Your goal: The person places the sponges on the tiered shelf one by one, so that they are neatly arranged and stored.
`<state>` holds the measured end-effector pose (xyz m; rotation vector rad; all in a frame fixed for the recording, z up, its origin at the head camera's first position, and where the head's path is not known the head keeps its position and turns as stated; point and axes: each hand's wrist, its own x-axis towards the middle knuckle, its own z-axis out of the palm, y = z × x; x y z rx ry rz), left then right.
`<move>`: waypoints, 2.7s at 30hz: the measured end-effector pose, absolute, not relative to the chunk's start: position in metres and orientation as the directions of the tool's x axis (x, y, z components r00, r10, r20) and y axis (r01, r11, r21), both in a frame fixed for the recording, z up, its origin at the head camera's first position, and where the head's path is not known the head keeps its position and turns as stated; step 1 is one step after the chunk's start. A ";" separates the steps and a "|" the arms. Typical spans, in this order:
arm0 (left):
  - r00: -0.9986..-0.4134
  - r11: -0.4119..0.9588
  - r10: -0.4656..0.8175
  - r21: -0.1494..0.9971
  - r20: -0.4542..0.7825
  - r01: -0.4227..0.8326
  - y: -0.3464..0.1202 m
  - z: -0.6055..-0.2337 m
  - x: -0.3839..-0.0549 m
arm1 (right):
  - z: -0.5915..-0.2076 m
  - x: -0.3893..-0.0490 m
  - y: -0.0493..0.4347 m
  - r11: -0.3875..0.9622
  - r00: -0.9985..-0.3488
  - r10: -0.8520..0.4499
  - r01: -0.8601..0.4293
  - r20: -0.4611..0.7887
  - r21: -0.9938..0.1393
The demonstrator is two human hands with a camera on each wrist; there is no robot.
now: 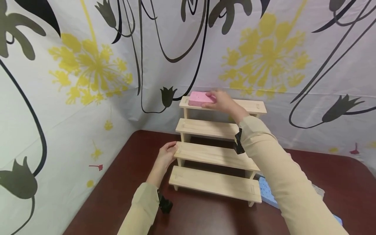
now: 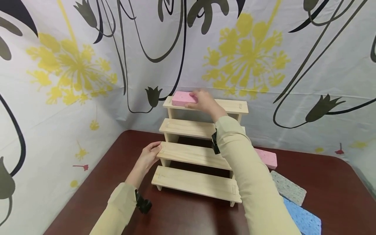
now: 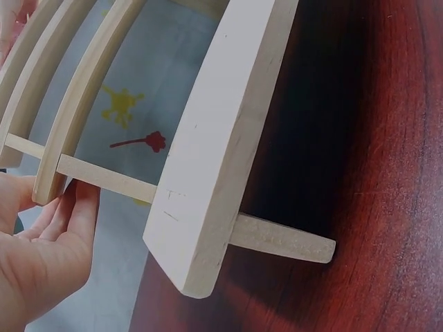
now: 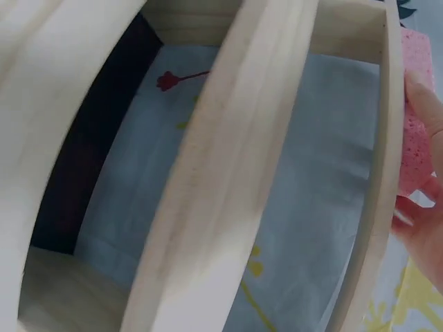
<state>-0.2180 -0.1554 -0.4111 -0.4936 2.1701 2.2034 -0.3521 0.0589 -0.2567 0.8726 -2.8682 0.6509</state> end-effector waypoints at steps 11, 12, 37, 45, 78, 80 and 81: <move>-0.945 -0.031 -0.206 0.967 -0.253 -0.252 -0.146 -0.420 -0.221 | -0.270 -0.338 0.100 0.784 -0.834 -0.474 -0.545 0.282 -0.296; -0.946 -0.037 -0.206 0.968 -0.250 -0.248 -0.146 -0.420 -0.222 | -0.269 -0.337 0.106 0.784 -0.839 -0.467 -0.539 0.280 -0.307; -0.945 -0.033 -0.176 0.961 -0.275 -0.274 -0.162 -0.400 -0.225 | -0.343 -0.313 0.278 0.813 -0.972 -0.157 -0.226 0.173 -0.537; -0.950 -0.023 -0.184 0.968 -0.251 -0.251 -0.167 -0.396 -0.225 | -0.386 -0.314 0.300 0.831 -0.972 -0.181 -0.231 0.148 -0.505; -0.955 -0.011 -0.159 0.968 -0.250 -0.251 -0.156 -0.407 -0.221 | -0.457 -0.292 0.326 0.852 -0.927 -0.317 -0.186 -0.200 -0.490; -0.954 -0.010 -0.160 0.967 -0.253 -0.255 -0.155 -0.407 -0.221 | -0.455 -0.290 0.328 0.853 -0.934 -0.314 -0.198 -0.171 -0.483; -0.953 -0.008 -0.162 0.966 -0.257 -0.259 -0.154 -0.407 -0.221 | -0.454 -0.289 0.329 0.857 -0.937 -0.312 -0.205 -0.159 -0.472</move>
